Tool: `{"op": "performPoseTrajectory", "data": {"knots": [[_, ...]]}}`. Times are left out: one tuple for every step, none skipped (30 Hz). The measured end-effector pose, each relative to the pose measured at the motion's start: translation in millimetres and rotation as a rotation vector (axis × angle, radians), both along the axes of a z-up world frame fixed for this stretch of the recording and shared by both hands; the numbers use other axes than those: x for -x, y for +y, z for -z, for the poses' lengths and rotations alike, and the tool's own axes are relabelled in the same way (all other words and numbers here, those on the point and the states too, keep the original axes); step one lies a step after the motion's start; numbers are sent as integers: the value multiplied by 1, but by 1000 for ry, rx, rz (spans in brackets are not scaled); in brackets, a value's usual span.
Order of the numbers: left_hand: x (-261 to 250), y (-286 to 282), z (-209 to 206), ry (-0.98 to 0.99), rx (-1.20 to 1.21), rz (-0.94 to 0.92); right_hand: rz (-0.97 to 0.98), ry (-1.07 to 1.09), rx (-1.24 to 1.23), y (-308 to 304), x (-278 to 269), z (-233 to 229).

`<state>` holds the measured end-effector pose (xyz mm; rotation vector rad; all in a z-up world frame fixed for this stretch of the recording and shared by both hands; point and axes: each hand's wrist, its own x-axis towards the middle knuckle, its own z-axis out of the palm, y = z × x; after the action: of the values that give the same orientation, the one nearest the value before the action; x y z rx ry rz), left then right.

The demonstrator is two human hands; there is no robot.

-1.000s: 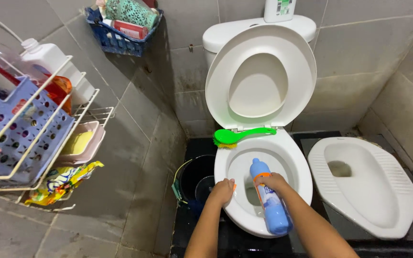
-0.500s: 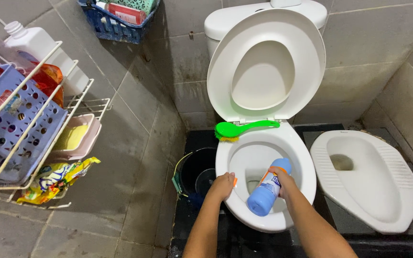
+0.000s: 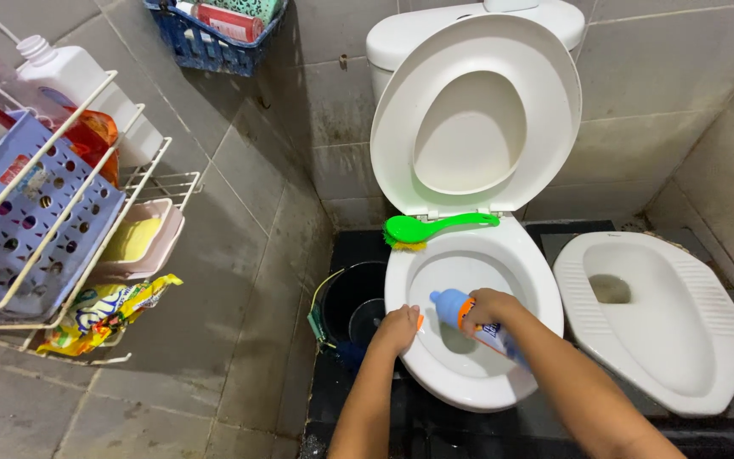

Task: The person applies blue toilet cleaner into the bowl, scrubs the interior with a green brush, and then rinses the bowl by pouring water from a blue scoop taken from a nearby basin. The seat, lid, and exterior are not wiped in this clip.

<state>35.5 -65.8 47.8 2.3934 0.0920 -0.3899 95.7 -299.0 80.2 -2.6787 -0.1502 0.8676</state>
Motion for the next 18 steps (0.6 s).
{"op": "performPoseTrajectory", "data": {"knots": [[1,0,-2,-1,0,1,1,-1,0,1,4,-11],[2,0,-3,-1,12,-7,-47,15,42,2,9,-22],[3,-1,-5,-1,24,-16,-96,31,85,3,13,-33],[1,-1,-3,-2,24,-14,-94,30,85,2,14,-39],[0,0,-2,3,15,-8,-148,37,136,0,14,-44],[-1,0,0,8,6,-1,-202,44,187,-2,15,-50],[-1,-1,2,7,7,2,-199,43,188,-6,12,-47],[-1,-1,3,10,-1,-1,-282,58,238,-11,9,-44],[-1,-1,4,13,-9,-3,-364,73,288,-15,6,-41],[-1,-1,4,12,-9,0,-361,73,288,-18,6,-45],[-1,-1,4,1,-25,15,-444,99,328,-21,5,-49],[-1,-1,3,-9,-41,29,-527,124,367,-23,5,-53],[2,-2,-3,-8,-41,31,-525,125,367,-25,5,-51],[4,-3,-9,18,-52,36,-599,116,495,-26,6,-49],[6,-4,-15,44,-64,40,-672,104,625,-28,5,-48],[9,-7,-24,44,-64,41,-671,104,624,-31,12,-53],[12,-8,-34,84,-63,16,-665,-37,713,-33,19,-58],[16,-10,-43,124,-62,-9,-655,-178,801,-35,26,-63]]}}
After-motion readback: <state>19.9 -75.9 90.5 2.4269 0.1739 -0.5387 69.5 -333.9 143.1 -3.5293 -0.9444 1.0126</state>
